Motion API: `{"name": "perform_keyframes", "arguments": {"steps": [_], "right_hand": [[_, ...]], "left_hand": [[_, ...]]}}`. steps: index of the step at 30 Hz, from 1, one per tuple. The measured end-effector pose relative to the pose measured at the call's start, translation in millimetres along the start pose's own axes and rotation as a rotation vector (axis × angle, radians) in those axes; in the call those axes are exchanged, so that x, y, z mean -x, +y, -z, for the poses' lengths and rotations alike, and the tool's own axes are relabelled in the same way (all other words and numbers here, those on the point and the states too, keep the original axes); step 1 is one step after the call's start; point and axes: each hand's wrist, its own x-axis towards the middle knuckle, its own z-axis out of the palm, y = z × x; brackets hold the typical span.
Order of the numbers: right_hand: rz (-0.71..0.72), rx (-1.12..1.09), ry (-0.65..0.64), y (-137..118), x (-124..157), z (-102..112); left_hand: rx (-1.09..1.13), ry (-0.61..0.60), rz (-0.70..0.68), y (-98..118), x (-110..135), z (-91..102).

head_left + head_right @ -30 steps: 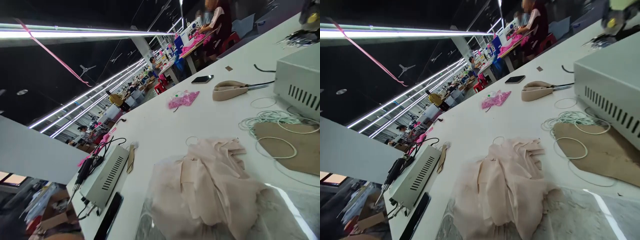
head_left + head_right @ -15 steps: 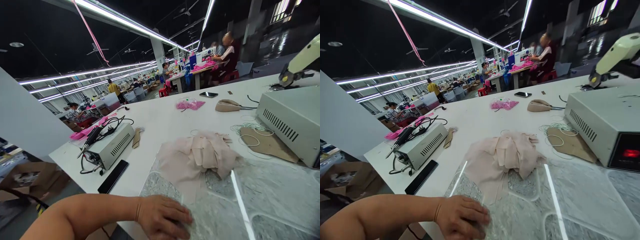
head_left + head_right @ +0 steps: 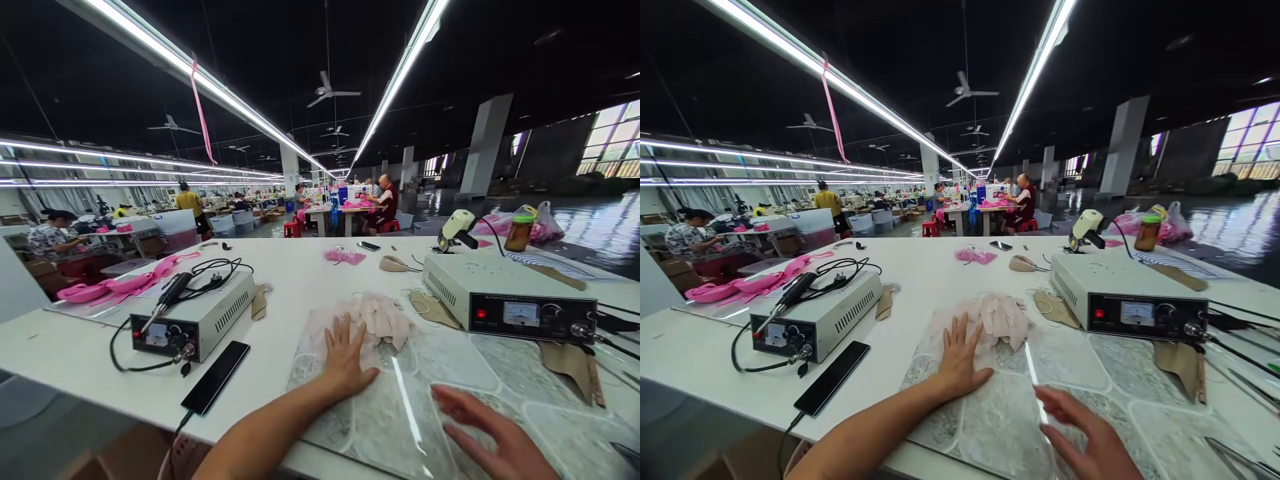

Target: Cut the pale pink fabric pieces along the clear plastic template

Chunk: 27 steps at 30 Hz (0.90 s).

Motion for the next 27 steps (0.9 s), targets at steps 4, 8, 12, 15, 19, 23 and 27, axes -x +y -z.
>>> {"name": "perform_keyframes", "arguments": {"steps": [4, 8, 12, 15, 19, 23, 27], "right_hand": [[0.205, 0.099, 0.135, -23.0, -107.3, -17.2], [0.270, 0.092, 0.037, -11.6, -182.7, -35.8], [0.175, -0.010, -0.036, 29.5, -206.1, -21.7], [0.118, -0.064, -0.055, 47.3, -210.2, -1.8], [0.171, -0.069, -0.041, 38.4, -214.0, 1.5], [0.296, -0.010, -0.080, 32.6, -209.3, -12.3], [0.285, 0.062, -0.010, 35.0, -199.4, -16.8]], "left_hand": [[-0.077, 0.018, -0.114, -36.3, -19.3, -5.4], [-0.112, -0.082, -0.254, -77.6, -21.2, 11.6], [-0.043, -0.168, -0.291, -81.9, -28.6, 42.7], [0.002, -0.118, -0.215, -63.0, -56.9, 56.2], [0.011, -0.229, -0.114, -38.1, -106.5, 50.3], [0.021, -0.275, -0.126, -33.8, -129.7, 42.2], [0.058, -0.260, -0.046, -28.7, -143.1, 45.8]]}}
